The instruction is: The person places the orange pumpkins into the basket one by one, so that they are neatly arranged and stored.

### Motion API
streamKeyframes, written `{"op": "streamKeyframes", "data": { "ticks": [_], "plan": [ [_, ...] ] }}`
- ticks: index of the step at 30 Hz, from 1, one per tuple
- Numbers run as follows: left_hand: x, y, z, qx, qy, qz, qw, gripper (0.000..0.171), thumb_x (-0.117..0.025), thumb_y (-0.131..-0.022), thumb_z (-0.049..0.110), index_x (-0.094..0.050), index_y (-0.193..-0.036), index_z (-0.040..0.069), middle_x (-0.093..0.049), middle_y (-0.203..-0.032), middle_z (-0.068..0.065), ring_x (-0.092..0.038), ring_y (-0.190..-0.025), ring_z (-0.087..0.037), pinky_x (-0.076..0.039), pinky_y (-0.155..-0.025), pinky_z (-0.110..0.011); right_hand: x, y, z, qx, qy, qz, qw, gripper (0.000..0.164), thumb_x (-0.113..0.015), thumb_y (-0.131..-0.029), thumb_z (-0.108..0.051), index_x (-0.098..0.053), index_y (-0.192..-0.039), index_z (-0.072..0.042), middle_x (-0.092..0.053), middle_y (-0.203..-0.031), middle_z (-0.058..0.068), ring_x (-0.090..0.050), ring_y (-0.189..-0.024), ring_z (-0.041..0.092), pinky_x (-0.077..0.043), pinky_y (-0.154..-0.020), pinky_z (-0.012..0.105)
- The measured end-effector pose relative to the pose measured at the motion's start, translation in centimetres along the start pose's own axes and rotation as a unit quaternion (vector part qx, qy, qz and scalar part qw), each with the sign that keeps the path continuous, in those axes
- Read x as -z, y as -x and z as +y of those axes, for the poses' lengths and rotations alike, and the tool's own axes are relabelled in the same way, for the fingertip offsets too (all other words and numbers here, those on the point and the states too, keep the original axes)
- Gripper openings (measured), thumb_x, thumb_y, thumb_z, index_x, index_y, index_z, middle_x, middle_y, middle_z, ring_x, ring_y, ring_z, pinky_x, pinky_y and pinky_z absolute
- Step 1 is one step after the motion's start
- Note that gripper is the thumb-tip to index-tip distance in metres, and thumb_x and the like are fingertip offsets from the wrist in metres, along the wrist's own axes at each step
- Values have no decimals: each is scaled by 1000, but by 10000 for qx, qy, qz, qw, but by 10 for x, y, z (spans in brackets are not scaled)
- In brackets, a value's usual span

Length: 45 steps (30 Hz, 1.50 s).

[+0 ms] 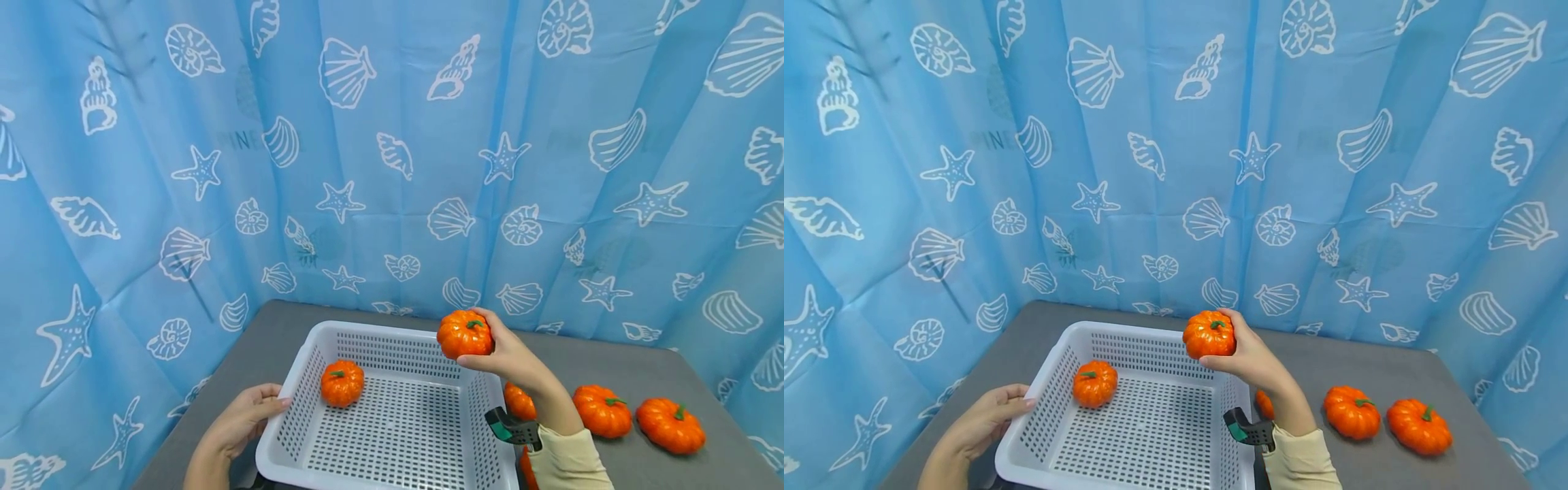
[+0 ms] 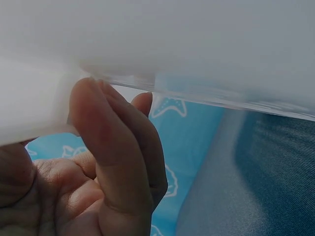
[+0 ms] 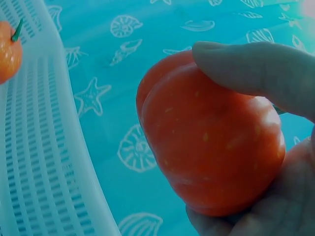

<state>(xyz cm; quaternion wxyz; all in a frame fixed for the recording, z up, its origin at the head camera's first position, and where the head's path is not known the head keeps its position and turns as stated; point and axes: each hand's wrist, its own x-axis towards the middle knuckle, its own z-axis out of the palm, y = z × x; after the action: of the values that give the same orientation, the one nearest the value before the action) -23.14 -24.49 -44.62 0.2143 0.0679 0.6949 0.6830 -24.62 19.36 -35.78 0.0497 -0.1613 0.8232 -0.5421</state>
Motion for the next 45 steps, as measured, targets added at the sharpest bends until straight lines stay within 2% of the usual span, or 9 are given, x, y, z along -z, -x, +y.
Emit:
{"op": "streamKeyframes", "data": {
  "ticks": [12,17,24,30,36,45],
  "plan": [
    [1,-3,-3,-14,-3,11,10000,45,-53,-97,19,-42,-124,-15,-68,-103,-11,-69,-92,-26,-57,-79,-43,-28,-33,-14,51,-185,-364,9992,81,-74,-80,-17,-24,-142,-6,-42,-132,21,-51,-108,29,-52,-85,36],
    [-1,-3,-2,-23,-29,14,10000,46,-54,-97,19,-42,-124,-16,-68,-103,-11,-69,-92,-26,-57,-80,-44,-45,-44,-14,18,-46,-461,9989,81,-75,-78,-16,-26,-142,-6,-46,-129,19,-52,-106,27,-52,-85,37],
    [-2,-4,-1,-39,-32,-53,10000,45,-54,-97,19,-43,-123,-16,-68,-103,-12,-69,-92,-26,-57,-79,-43,-65,-51,-9,-200,148,-425,9988,83,-79,-75,-18,-29,-141,-7,-50,-127,17,-54,-105,26,-52,-85,37],
    [-2,-4,2,-105,-68,-132,9998,45,-53,-97,17,-42,-124,-16,-68,-104,-13,-69,-92,-27,-57,-79,-44,-73,-56,-3,-347,198,-514,9979,84,-78,-76,-17,-27,-141,-2,-50,-126,18,-55,-104,26,-52,-85,38],
    [-1,-4,3,-106,-140,-55,9998,47,-54,-96,19,-42,-125,-17,-68,-104,-13,-69,-92,-26,-57,-77,-42,-84,-61,8,-440,274,-652,9965,83,-78,-75,-16,-29,-139,-1,-52,-122,17,-56,-101,24,-53,-84,39],
    [0,0,1,58,-163,37,9998,48,-56,-96,21,-43,-124,-15,-68,-104,-12,-69,-93,-26,-57,-79,-42,-102,-62,23,-396,730,-911,9924,80,-81,-72,-19,-35,-135,1,-54,-117,13,-56,-97,22,-53,-82,39]
  ]
}}
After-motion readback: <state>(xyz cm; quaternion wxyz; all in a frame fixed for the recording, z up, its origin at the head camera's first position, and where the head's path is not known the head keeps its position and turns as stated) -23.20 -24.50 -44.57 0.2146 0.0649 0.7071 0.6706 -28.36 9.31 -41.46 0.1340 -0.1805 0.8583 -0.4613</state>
